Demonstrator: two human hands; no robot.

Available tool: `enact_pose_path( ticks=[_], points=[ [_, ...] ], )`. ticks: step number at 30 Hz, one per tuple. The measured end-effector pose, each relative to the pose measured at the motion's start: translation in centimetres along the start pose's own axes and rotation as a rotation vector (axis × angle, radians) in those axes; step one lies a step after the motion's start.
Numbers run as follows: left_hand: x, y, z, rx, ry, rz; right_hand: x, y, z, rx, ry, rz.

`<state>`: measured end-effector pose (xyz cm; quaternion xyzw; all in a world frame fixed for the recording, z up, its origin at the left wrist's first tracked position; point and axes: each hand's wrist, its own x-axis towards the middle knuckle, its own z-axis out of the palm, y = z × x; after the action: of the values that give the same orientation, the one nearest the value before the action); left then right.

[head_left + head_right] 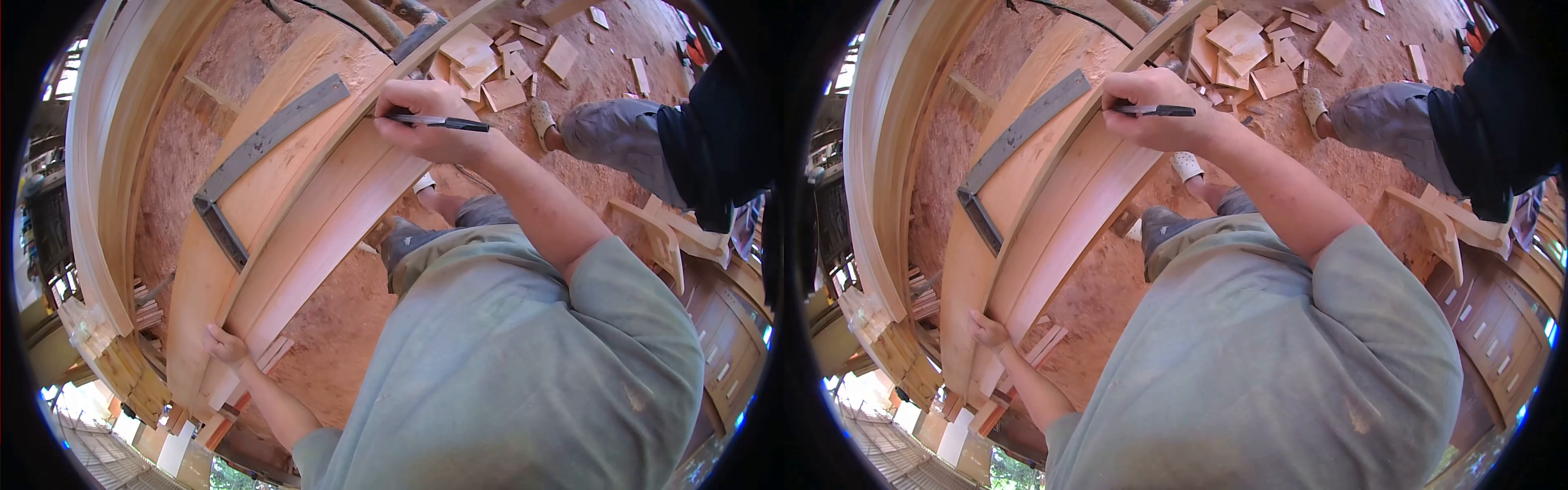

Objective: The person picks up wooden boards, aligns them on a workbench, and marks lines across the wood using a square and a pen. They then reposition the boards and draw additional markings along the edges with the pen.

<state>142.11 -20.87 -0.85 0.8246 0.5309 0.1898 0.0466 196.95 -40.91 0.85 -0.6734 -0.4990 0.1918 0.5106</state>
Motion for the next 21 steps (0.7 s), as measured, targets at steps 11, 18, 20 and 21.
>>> enact_pose_path(
  ticks=[11, 18, 20, 21],
  points=[
    [0.0, -0.8, 0.0, 0.031, -0.009, 0.014, 0.1, 0.5, 0.1, -0.005, -0.031, -0.02],
    [0.0, -0.7, 0.0, 0.002, -0.009, 0.026, 0.1, 0.0, 0.0, -0.007, -0.035, 0.004],
    [-0.1, -0.5, 0.2, -0.009, 0.005, 0.036, 0.1, 0.0, 0.0, -0.023, -0.017, 0.004],
    [0.0, -0.4, 0.2, -0.02, 0.018, 0.049, 0.1, 0.0, -0.1, -0.023, -0.018, 0.003]
  ],
)
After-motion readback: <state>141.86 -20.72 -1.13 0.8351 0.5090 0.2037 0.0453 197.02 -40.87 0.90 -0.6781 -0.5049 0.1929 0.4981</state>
